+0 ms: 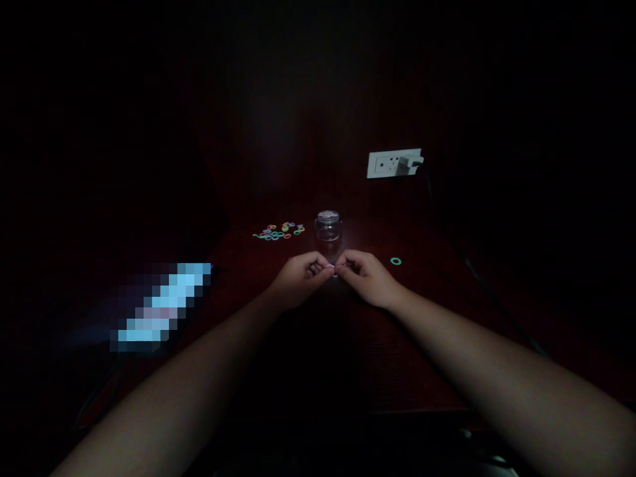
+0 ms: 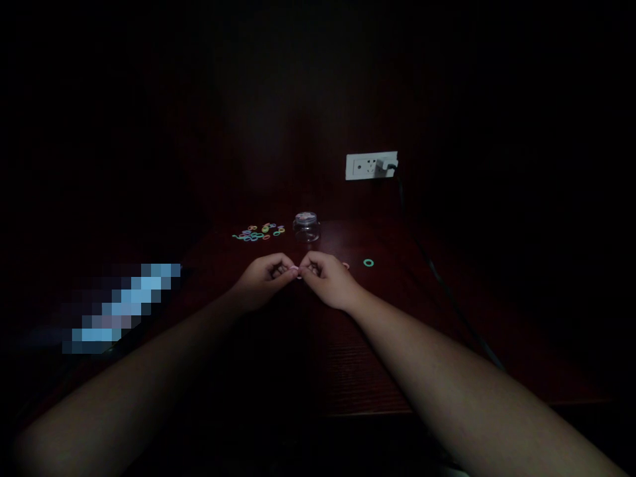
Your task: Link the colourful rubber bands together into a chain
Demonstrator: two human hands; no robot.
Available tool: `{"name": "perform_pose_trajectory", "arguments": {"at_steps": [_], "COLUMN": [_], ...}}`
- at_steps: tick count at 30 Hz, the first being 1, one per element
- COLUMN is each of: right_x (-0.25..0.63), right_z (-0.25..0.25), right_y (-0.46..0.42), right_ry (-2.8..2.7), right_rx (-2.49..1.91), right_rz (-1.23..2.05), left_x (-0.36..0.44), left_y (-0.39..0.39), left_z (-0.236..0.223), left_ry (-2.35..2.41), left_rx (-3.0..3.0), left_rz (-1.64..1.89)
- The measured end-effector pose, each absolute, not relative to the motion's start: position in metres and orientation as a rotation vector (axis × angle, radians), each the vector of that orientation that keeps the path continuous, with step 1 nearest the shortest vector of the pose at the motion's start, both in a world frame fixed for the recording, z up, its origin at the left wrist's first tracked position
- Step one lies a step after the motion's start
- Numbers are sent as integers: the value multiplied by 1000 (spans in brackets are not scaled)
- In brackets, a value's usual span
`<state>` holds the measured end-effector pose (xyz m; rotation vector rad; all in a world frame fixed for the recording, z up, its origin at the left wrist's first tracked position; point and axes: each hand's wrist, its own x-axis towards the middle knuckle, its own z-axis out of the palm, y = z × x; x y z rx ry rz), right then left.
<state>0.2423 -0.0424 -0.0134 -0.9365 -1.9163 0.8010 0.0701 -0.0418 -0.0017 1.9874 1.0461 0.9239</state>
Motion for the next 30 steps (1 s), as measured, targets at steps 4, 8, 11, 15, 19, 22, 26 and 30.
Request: {"name": "perform_pose_trajectory", "arguments": {"at_steps": [4,8,11,15,19,22,26,30], "right_x": [242,241,242,242,242,241,242,241], "right_z": [-13,-12,-12,-12,-13,-12,-12,-13], "right_y": [-43,-44,-44,-44,-44,-44,-44,-44], "right_ry": [-1914,-1913,-1912,-1909,-1914,-1916,-1922,-1919], "right_rx": [-939,-952,-945,-932,-927,-936,-942,-929], "right_rz": [805,813,809,838,823,810,795,846], "left_x": [70,70,70,70,71,71,71,71], "left_y": [-42,-42,-42,-43,-44,-44,-44,-44], "left_z": [-2,-2,-2,-1,0,1,0,1], "left_ry": [1044,1036,1036,1035,1036,1032,1029,1007], "left_rx": [1985,1977,1974,1976,1970,1961,1964,1949], "left_rz": [927,920,932,933,934,924,932,933]}}
